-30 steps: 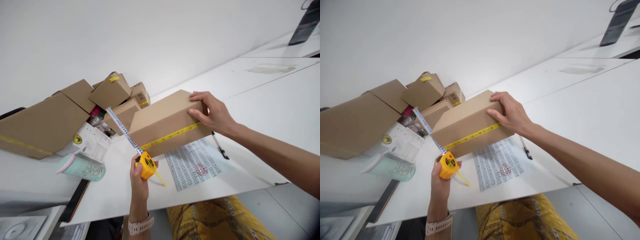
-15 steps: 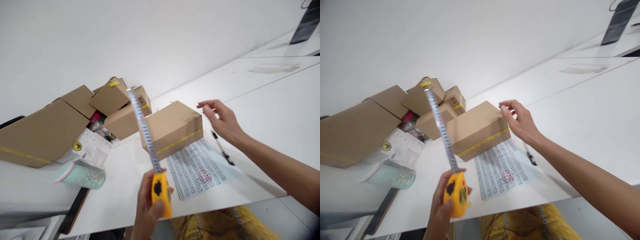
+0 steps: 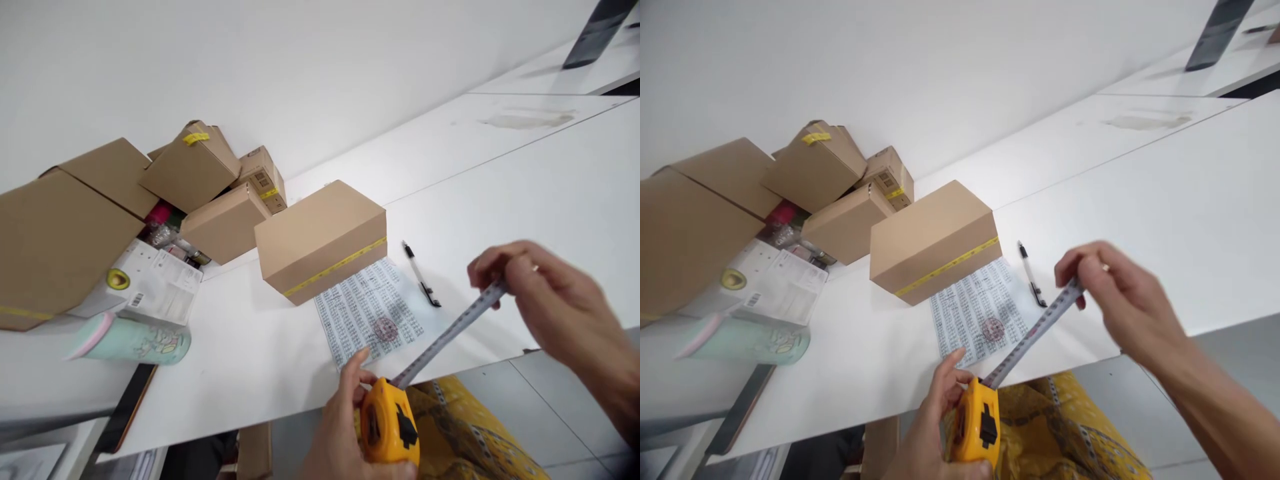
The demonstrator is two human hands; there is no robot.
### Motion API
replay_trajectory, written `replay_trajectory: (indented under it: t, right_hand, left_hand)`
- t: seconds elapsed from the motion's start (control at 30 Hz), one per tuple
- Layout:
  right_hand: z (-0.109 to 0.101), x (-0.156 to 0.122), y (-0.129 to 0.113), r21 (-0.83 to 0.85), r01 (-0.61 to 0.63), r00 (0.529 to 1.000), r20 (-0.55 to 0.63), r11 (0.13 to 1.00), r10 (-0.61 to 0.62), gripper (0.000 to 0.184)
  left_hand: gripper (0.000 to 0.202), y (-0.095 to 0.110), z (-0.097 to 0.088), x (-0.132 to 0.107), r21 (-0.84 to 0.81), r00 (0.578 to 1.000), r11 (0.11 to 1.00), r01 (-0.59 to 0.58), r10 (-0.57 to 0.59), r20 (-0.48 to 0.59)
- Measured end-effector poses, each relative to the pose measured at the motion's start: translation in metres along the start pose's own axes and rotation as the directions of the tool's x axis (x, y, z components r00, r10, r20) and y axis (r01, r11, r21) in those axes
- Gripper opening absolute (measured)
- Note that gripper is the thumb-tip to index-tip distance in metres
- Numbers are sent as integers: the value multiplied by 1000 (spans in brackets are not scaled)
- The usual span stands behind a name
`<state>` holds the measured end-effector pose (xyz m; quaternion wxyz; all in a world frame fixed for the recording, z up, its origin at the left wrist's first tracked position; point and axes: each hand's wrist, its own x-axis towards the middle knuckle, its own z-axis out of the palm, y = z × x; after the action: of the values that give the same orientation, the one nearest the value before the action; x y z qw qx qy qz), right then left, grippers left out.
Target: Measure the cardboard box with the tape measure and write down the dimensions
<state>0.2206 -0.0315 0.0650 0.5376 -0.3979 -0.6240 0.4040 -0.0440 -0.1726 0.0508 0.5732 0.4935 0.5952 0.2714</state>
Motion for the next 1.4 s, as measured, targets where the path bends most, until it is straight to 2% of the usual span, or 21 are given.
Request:
replay_trajectory:
  t: [0.07, 0.17, 0.23, 0.3, 0.37, 0.43, 0.47, 0.53, 0.6, 0.67, 0.73, 0.77, 0.83, 0.87, 0.9, 0.93, 1.03, 1.1, 1.17, 1.27, 1.4]
  right_hand:
    - [10, -19, 8, -134, 28, 993, 115, 991, -12, 21]
    - [27, -31, 16, -139, 96, 943, 329, 986, -46, 20]
    - [30, -22, 23, -204, 69, 955, 296, 977, -6, 26]
    - [26, -2, 35, -390, -53, 985, 131, 919, 112, 33]
    - [20, 23, 50, -614, -199, 974, -36, 764, 225, 37]
    - [18, 44, 64, -763, -246, 951, -71, 597, 301, 43]
    - [18, 51, 70, -817, -228, 946, -56, 529, 320, 47]
    - [23, 58, 79, -885, -134, 945, 21, 446, 325, 52]
    - [26, 59, 84, -910, -50, 944, 92, 412, 318, 45]
    - [24, 56, 85, -899, -26, 941, 126, 437, 314, 39]
    - [16, 51, 85, -822, -89, 946, 107, 562, 306, 40]
    - [10, 47, 85, -734, -149, 950, 80, 662, 303, 40]
    - [-5, 40, 83, -427, -281, 947, 22, 860, 321, 39]
    - [-13, 36, 83, -234, -326, 942, 4, 916, 336, 37]
    - [-20, 33, 82, -48, -345, 939, -4, 938, 345, 36]
    - [-26, 30, 82, 106, -336, 941, -5, 936, 338, 35]
    - [-37, 24, 83, 313, -289, 951, -18, 905, 310, 38]
    - [-36, 23, 84, 324, -273, 952, -41, 906, 302, 39]
    - [-33, 25, 84, 318, -266, 951, -66, 910, 301, 28]
    - [-25, 28, 82, 295, -315, 936, -61, 902, 347, 34]
    - [-9, 27, 77, 344, -428, 901, 96, 836, 422, 49]
  left_hand:
    - [117, 3, 7, 3, -32, 998, 999, -44, 42, -35]
    - [111, 8, 10, 3, 9, 983, 989, -148, 149, -104]
    - [99, 17, 3, 2, 123, 937, 957, -263, 283, -203]
    - [83, 34, -12, 5, 287, 820, 878, -383, 466, -332]
    - [72, 59, -32, 15, 467, 640, 764, -444, 636, -432]
    - [77, 87, -54, 34, 613, 486, 663, -430, 742, -462]
    - [77, 100, -64, 46, 672, 439, 626, -396, 772, -460]
    - [72, 123, -84, 73, 749, 423, 608, -265, 771, -476]
    - [62, 136, -101, 100, 806, 482, 578, -126, 746, -460]
    - [53, 140, -113, 121, 839, 550, 542, -41, 714, -434]
    - [48, 137, -116, 132, 871, 534, 492, -4, 737, -414]
    - [47, 132, -113, 134, 892, 479, 453, -6, 784, -395]
    - [43, 119, -98, 131, 943, 303, 324, -82, 909, -286]
    - [41, 110, -87, 128, 957, 220, 239, -163, 955, -201]
    - [39, 100, -74, 125, 948, 176, 151, -282, 979, -104]
    - [38, 89, -60, 122, 905, 193, 93, -415, 981, -12]
    - [30, 60, -29, 124, 752, 480, 154, -642, 845, 236]
    - [34, 46, -20, 131, 740, 677, 264, -619, 656, 333]
    - [45, 39, -19, 140, 767, 798, 329, -550, 477, 368]
    - [58, 37, -23, 151, 789, 853, 351, -505, 345, 392]
    - [59, 36, -20, 157, 792, 854, 346, -503, 342, 393]
